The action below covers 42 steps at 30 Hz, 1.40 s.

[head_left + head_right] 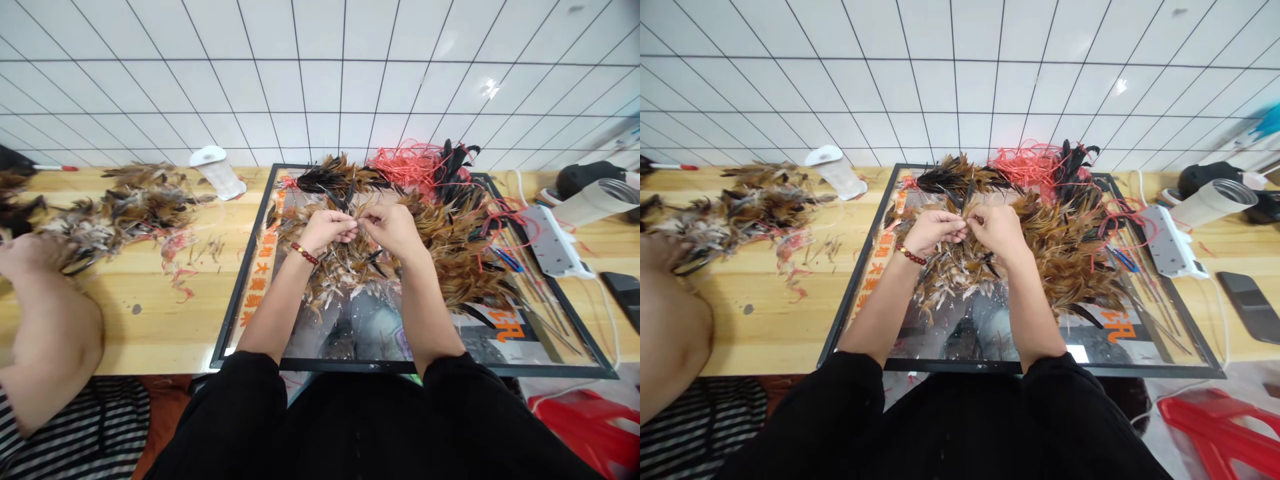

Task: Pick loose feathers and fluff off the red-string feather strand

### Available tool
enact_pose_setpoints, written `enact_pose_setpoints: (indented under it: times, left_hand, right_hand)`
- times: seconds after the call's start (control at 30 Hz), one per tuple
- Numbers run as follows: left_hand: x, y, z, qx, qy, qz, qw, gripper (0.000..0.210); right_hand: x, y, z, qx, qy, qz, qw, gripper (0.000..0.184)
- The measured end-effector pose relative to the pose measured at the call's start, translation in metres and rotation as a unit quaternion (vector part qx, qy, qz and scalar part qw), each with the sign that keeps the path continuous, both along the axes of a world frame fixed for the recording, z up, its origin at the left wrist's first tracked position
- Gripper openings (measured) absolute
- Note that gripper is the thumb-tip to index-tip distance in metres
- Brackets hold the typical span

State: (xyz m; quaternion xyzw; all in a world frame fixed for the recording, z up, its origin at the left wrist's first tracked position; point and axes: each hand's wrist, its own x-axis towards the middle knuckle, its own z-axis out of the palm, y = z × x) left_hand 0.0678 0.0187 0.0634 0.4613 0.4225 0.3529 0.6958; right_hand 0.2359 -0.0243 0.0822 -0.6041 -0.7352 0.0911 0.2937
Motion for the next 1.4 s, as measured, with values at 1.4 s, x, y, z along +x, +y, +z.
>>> enact_pose_setpoints:
  times: [1.4]
  left_hand:
    - [-0.012, 0.013, 0.012, -0.138, -0.226, 0.118, 0.957, 0.010]
  right_hand:
    - [0.015, 0.028, -0.045, -0.109, -0.041, 0.224, 0.968, 0.024]
